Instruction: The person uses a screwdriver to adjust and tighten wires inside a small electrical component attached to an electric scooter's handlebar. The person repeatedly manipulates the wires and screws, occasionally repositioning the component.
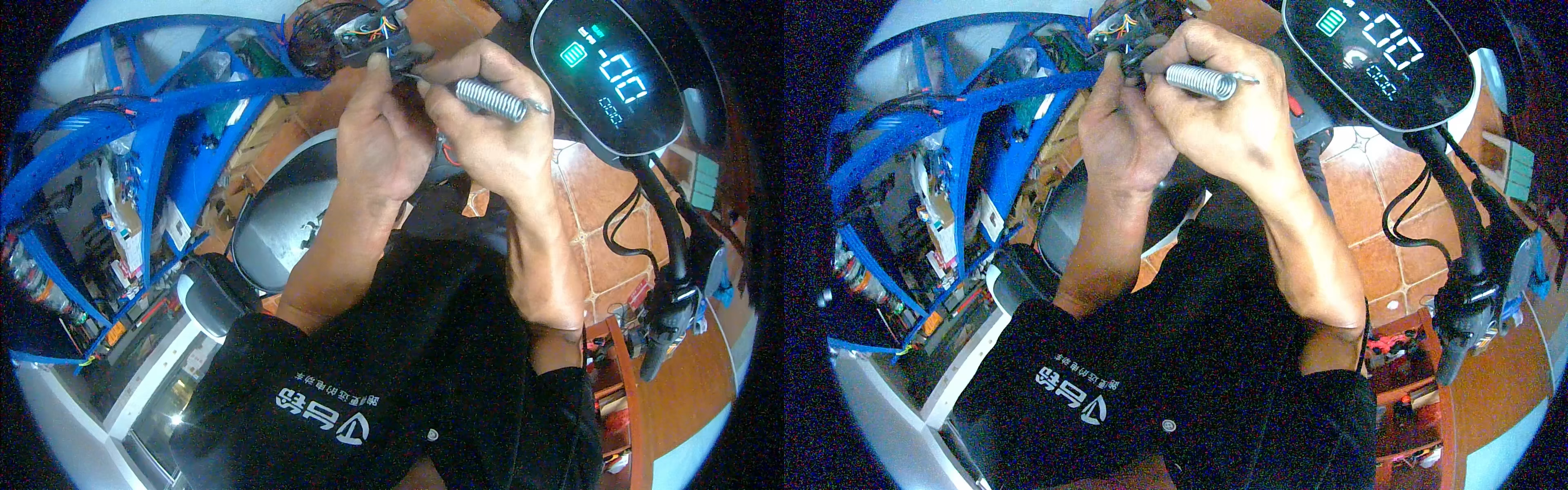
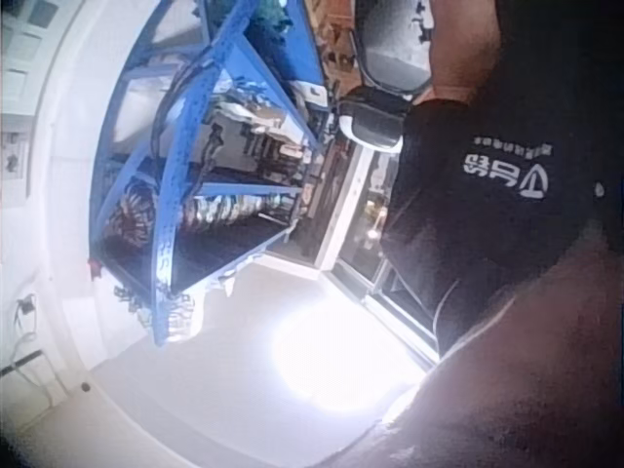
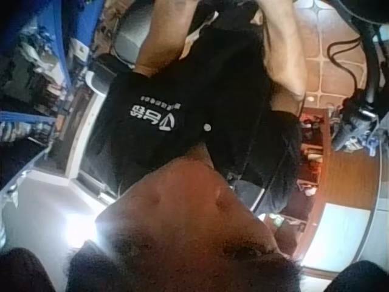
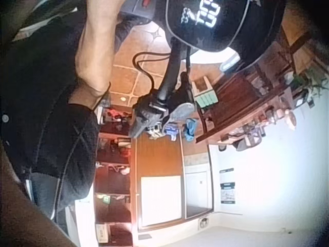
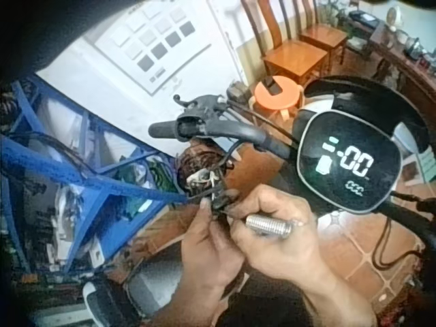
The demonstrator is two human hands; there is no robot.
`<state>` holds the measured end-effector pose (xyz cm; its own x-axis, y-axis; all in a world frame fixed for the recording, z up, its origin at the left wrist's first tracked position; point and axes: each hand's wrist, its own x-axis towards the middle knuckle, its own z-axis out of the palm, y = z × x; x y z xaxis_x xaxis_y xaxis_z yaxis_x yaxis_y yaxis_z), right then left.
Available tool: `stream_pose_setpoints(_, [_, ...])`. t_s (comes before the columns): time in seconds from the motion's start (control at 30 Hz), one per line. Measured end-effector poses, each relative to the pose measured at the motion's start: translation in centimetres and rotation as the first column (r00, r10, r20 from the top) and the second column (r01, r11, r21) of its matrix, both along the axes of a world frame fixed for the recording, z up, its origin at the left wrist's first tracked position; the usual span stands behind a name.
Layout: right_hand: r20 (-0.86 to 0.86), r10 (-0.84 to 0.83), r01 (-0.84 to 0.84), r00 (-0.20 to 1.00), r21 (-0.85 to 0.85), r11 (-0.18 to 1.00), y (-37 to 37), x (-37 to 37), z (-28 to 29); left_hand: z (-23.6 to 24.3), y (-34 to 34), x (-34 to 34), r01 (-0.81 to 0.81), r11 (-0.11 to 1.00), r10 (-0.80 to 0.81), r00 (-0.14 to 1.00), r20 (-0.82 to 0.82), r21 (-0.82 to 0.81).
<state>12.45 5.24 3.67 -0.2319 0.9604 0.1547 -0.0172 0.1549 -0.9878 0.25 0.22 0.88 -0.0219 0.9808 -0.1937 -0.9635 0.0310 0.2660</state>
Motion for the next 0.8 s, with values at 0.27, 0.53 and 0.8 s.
stream_pose_setpoints(0.27, [-0.019,0.031,-0.031,0.999,-0.004,1.000,-0.11,0.04,0.17,0.17,0.08,0.06,0.018,0.999,-0.021,0.995,0.097,0.032])
stream_pose_setpoints(0.53, [0.026,-0.010,0.010,1.000,0.036,0.999,-0.02,-0.23,0.05,0.83,-0.01,0.49,-0.052,0.992,0.041,0.994,-0.101,-0.111])
stream_pose_setpoints(0.8, [0.029,0.001,-0.002,1.000,0.013,1.000,-0.11,-0.03,0.28,0.78,-0.06,0.43,-0.025,0.995,0.016,0.996,-0.089,-0.099])
